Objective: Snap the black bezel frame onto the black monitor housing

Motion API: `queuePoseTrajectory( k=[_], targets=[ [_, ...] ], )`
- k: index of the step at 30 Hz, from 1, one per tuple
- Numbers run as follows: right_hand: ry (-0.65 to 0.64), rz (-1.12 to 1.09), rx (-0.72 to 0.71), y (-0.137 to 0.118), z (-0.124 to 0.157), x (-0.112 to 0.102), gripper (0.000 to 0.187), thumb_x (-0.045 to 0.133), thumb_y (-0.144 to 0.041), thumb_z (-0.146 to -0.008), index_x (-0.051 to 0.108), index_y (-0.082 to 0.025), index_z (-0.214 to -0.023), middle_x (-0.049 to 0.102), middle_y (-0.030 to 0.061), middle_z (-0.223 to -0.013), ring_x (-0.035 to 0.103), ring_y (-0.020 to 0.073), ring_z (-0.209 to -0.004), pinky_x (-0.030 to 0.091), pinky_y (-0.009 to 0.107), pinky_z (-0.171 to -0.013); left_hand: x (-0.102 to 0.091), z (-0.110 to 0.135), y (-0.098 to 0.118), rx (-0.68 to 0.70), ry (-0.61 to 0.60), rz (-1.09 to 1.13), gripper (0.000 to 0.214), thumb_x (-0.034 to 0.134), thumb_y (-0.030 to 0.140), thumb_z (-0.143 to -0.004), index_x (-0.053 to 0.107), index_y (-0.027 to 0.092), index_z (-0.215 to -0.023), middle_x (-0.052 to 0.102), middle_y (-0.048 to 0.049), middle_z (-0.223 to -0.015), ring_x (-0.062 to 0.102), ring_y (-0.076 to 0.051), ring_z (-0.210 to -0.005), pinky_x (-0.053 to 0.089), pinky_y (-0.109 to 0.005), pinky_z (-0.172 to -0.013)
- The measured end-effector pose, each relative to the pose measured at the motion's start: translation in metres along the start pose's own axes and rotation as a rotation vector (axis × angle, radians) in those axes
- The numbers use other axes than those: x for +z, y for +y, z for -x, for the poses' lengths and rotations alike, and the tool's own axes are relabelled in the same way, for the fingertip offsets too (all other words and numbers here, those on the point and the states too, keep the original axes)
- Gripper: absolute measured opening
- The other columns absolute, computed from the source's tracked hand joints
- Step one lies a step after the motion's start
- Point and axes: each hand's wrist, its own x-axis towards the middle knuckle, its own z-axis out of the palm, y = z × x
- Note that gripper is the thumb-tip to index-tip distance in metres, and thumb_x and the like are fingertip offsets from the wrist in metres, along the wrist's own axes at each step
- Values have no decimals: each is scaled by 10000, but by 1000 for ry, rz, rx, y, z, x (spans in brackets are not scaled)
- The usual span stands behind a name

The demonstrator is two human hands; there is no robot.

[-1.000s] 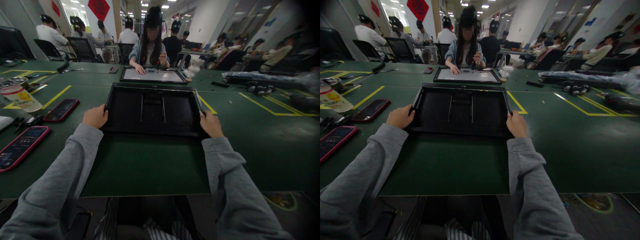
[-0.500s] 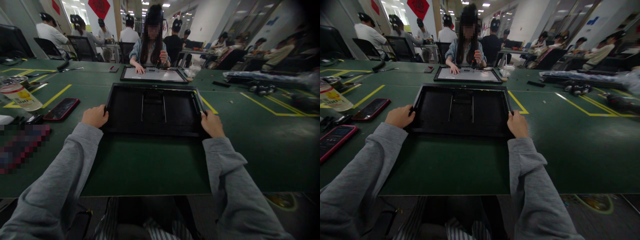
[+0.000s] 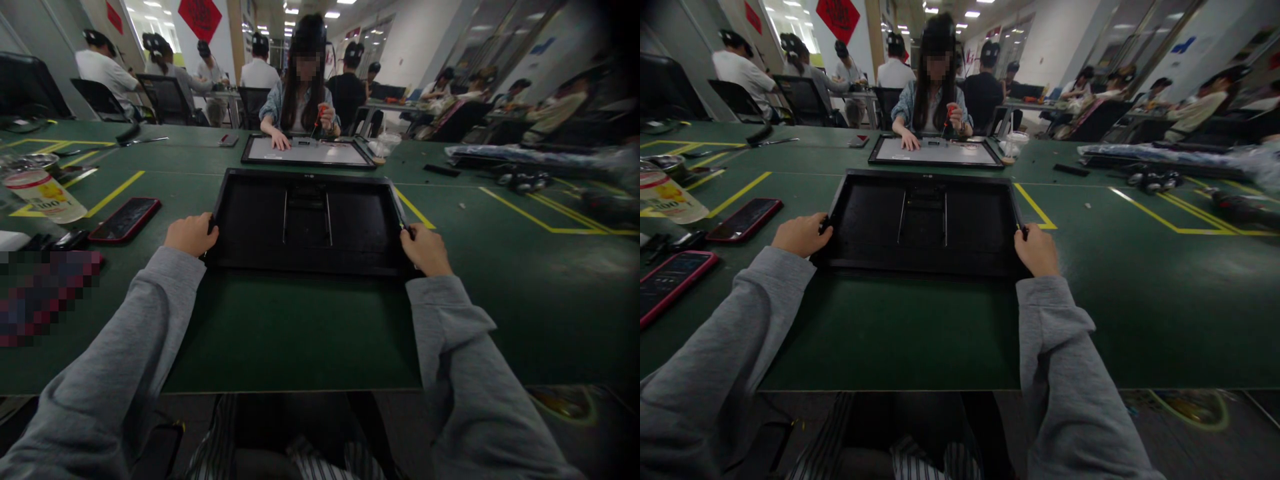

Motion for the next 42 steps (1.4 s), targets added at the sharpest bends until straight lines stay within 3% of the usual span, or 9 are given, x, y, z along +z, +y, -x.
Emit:
queuePoseTrajectory(
  k=[5, 17, 42],
  targets=[
    [-7, -8, 14, 0, 0, -1, 412, 444, -391, -896, 632, -153, -1175, 684, 199, -1043, 638, 331, -966, 467, 424, -811, -2, 1, 0, -6, 35, 4, 536, 307, 459, -903, 544, 163, -1281, 678, -177, -1085, 652, -339, -994, 504, -439, -805],
    [-45, 7, 8, -4, 5, -3, 463, 411, -373, -888, 580, -119, -1236, 677, 213, -1042, 630, 335, -952, 469, 427, -801, -4, 1, 0, -15, -39, 15, 554, 342, 467, -880, 518, 183, -1322, 671, -173, -1131, 648, -346, -1002, 504, -445, -806],
    [-42, 4, -13, 4, 0, 2, 467, 381, -438, -926, 595, -145, -1219, 683, 200, -1043, 625, 331, -962, 458, 413, -783, -1, 0, -1, -40, -56, 31, 593, 335, 499, -873, 458, 158, -1342, 665, -197, -1137, 636, -369, -1028, 487, -460, -831]
  ],
)
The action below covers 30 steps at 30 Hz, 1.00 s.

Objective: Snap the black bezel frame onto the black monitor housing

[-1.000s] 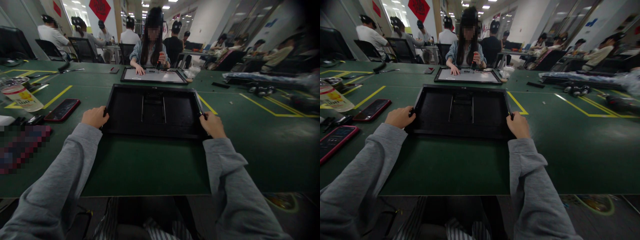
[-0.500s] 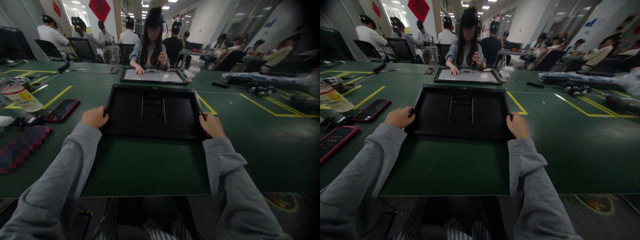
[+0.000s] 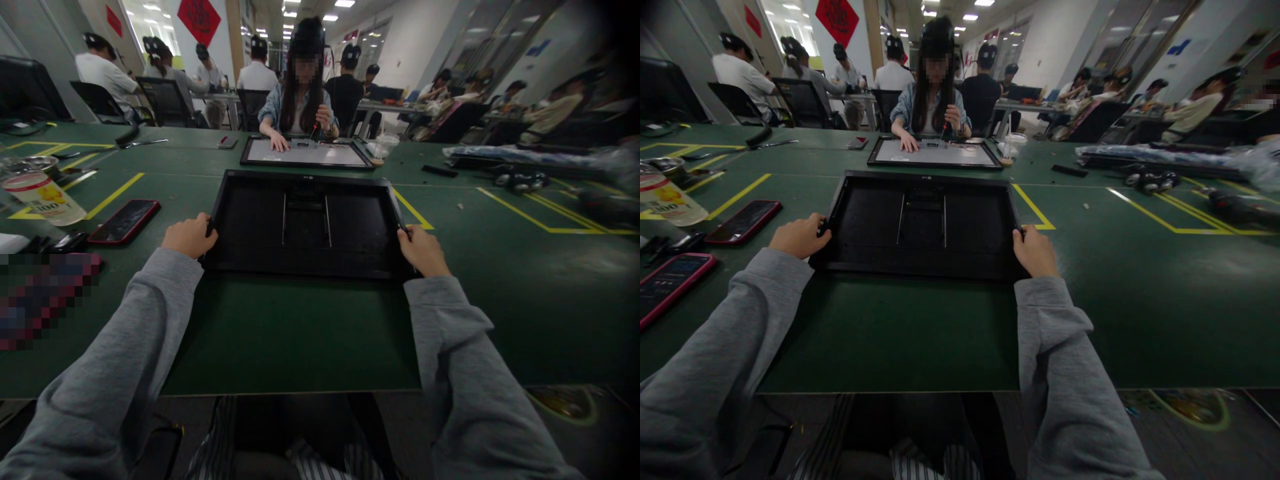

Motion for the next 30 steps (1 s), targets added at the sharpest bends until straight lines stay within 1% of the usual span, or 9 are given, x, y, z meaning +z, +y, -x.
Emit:
queuePoseTrajectory(
  k=[14, 21, 30],
  targets=[
    [-19, 11, -6, -4, 3, -2, 510, 346, -433, -936, 559, -106, -1265, 672, 231, -1059, 625, 351, -972, 454, 422, -793, -1, 0, 1, -6, -20, 5, 607, 332, 518, -879, 438, 166, -1361, 660, -196, -1153, 631, -364, -1036, 485, -458, -835],
    [-6, 18, -13, -1, 1, 1, 497, 351, -433, -936, 563, -124, -1262, 679, 212, -1039, 626, 338, -964, 461, 424, -796, -1, 0, 1, -18, -28, 1, 603, 330, 517, -880, 434, 176, -1367, 659, -193, -1159, 632, -360, -1036, 485, -454, -836],
    [-21, 6, 4, -2, 1, -1, 490, 369, -448, -933, 571, -132, -1248, 677, 214, -1052, 629, 348, -975, 461, 436, -805, 0, 0, 1, -7, -25, 18, 603, 332, 510, -881, 431, 168, -1368, 653, -191, -1178, 626, -365, -1046, 485, -462, -840]
  ],
)
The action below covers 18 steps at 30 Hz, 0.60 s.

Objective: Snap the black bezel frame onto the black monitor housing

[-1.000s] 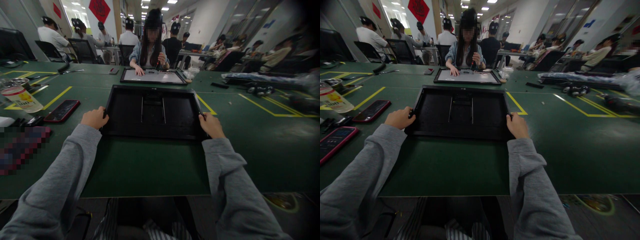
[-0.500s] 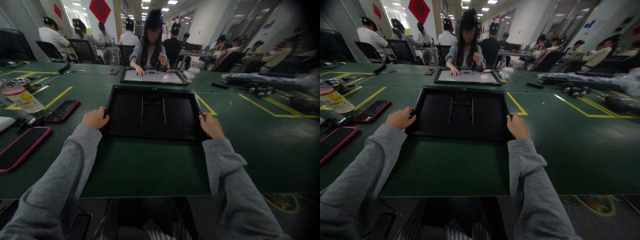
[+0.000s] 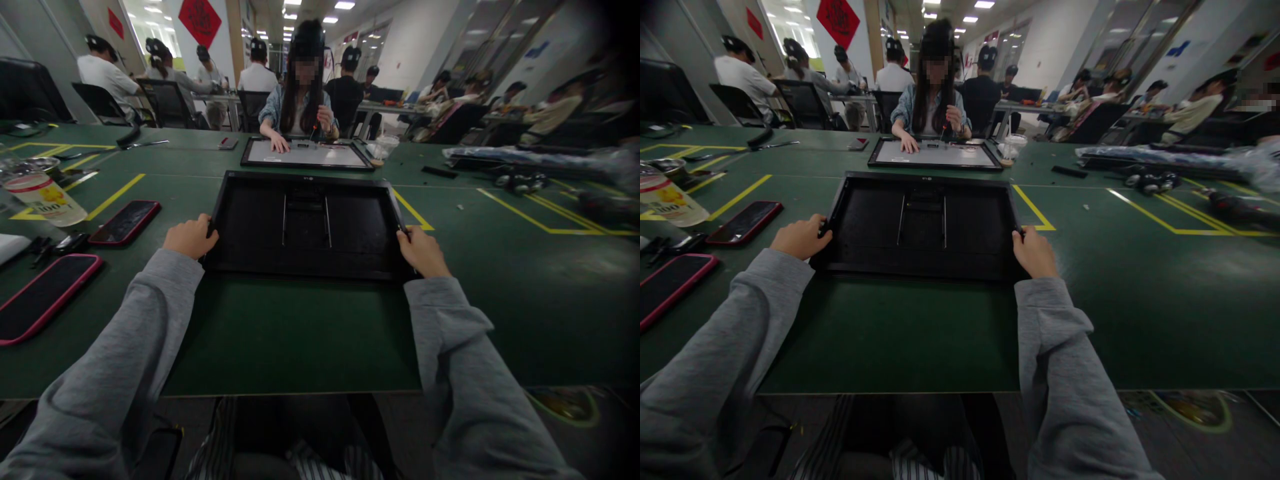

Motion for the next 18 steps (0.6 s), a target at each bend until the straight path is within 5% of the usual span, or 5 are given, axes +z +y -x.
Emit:
queuePoseTrajectory(
  k=[18],
  targets=[
    [-13, 24, 10, -2, 1, 0, 521, 369, -456, -935, 542, -103, -1276, 671, 228, -1087, 633, 352, -1011, 466, 434, -827, 4, -1, -1, 16, 18, -23, 594, 322, 495, -886, 425, 156, -1363, 665, -191, -1137, 638, -360, -1023, 489, -456, -828]
  ],
)
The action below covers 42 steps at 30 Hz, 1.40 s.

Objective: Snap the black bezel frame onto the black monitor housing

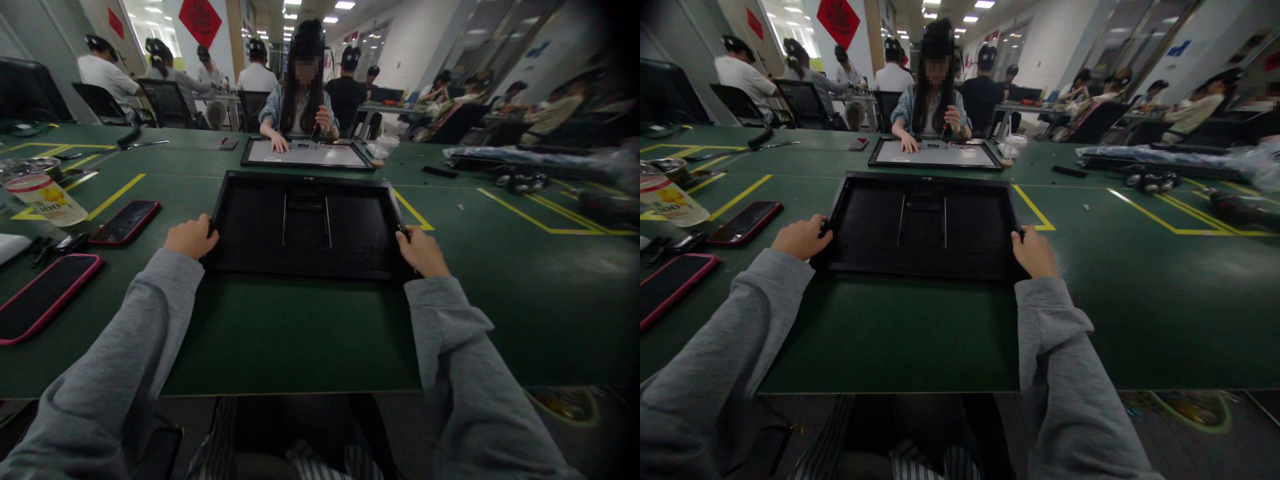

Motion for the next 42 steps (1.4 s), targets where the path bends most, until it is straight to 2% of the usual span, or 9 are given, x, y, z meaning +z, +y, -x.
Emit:
queuePoseTrajectory(
  k=[16, 42],
  targets=[
    [-24, -36, -47, 4, -4, 6, 597, 368, -500, -925, 484, -57, -1308, 662, 263, -1074, 634, 380, -996, 468, 469, -847, 0, 2, 3, 2, -13, -24, 605, 305, 486, -906, 383, 133, -1391, 666, -197, -1107, 645, -348, -1012, 482, -433, -822],
    [-23, -24, -53, 5, -6, 8, 544, 406, -455, -925, 483, -57, -1287, 659, 259, -1092, 634, 369, -1027, 473, 451, -851, -2, 3, 3, 7, -25, -31, 599, 290, 492, -912, 387, 131, -1380, 664, -198, -1109, 646, -347, -1013, 483, -431, -822]
  ],
)
